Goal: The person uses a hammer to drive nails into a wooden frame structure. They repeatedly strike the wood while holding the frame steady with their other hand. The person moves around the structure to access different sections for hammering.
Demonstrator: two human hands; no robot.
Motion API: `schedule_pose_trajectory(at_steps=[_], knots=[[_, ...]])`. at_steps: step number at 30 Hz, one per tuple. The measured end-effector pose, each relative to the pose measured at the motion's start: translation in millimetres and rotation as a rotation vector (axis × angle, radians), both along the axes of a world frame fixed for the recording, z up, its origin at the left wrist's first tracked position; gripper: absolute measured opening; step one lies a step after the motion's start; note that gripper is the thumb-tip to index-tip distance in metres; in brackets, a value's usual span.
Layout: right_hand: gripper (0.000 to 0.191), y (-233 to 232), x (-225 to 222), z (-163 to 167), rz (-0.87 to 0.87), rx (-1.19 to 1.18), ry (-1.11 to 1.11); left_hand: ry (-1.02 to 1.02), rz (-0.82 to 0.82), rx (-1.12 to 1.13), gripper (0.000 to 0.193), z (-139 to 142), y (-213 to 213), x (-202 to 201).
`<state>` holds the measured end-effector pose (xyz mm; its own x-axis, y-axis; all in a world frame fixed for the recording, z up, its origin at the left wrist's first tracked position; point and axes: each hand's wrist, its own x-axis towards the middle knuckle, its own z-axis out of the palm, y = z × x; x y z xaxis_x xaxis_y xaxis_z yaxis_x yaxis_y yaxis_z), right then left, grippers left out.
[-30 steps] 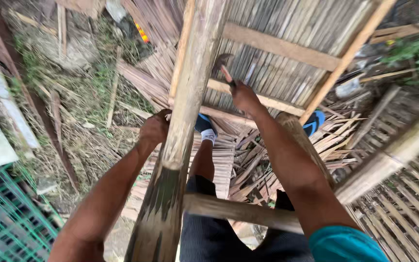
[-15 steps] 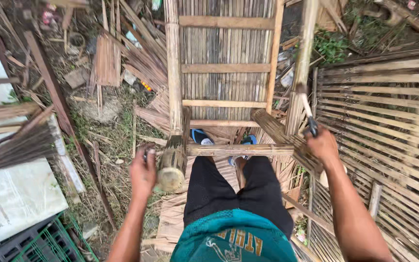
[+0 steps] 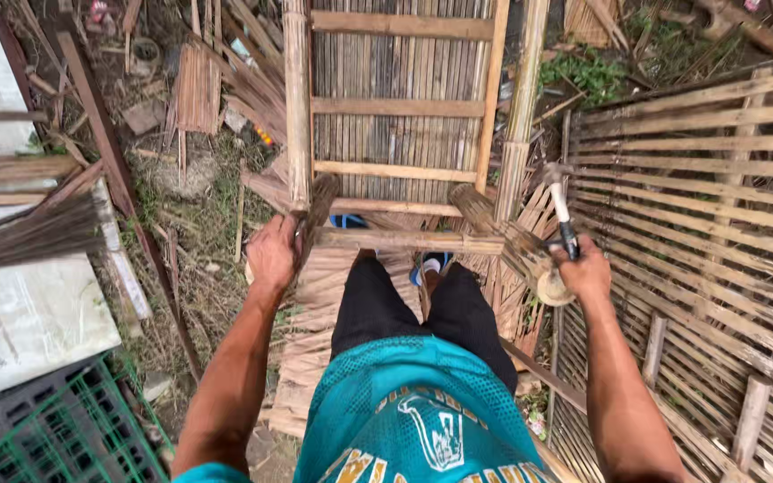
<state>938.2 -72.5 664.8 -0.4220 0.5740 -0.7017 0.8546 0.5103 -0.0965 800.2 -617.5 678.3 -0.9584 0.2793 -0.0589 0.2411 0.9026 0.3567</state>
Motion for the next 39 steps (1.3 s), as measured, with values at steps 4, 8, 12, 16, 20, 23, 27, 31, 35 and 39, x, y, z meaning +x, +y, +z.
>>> schedule_pose_trajectory(at_steps=[4, 8, 12, 16, 20, 23, 27, 31, 35, 39], knots=[[0.022, -17.4, 20.3, -8.8, -0.112, 0.05, 0.44, -0.049, 0.076, -0.071, 0.018, -11.2, 0.8, 18.1], [0.026, -39.1, 25.0, -24.1, -0.113, 0.303, 0.689, 0.069, 0.074, -0.097, 0.024, -20.8, 4.1, 24.0], [0.027, -49.1, 18.2, -16.0, -0.147, 0.439, 0.681, 0.117, 0.085, -0.17, 0.025, -25.1, 8.2, 20.9], [0.026, -61.9, 12.5, -0.3, -0.35, 0.302, 0.55, 0.101, 0.078, -0.097, 0.021, -26.7, 3.6, 21.5], [0.022, -81.8, 9.2, 1.4, -0.316, 0.424, 0.56, 0.081, 0.063, -0.082, 0.023, -25.6, -9.4, 19.4], [0.024, -89.8, 9.4, -4.1, -0.289, 0.447, 0.524, 0.055, 0.062, -0.092, 0.023, -25.7, -16.4, 12.2], [0.022, -94.8, 11.0, -8.9, -0.299, 0.475, 0.507, 0.182, 0.01, -0.134, 0.024, -36.0, -22.7, 3.9], [0.021, -115.1, 7.6, -7.9, -0.325, 0.474, 0.494, 0.108, 0.031, -0.073, 0.024, -50.3, -45.4, 0.5], [0.021, -144.7, 0.8, -12.9, -0.291, 0.544, 0.444, -0.082, 0.129, -0.156, 0.026, -52.5, -76.7, -7.7], [0.022, -149.6, 5.1, -28.1, -0.259, 0.554, 0.448, 0.139, 0.072, -0.089, 0.025, -47.2, -80.4, -11.7]])
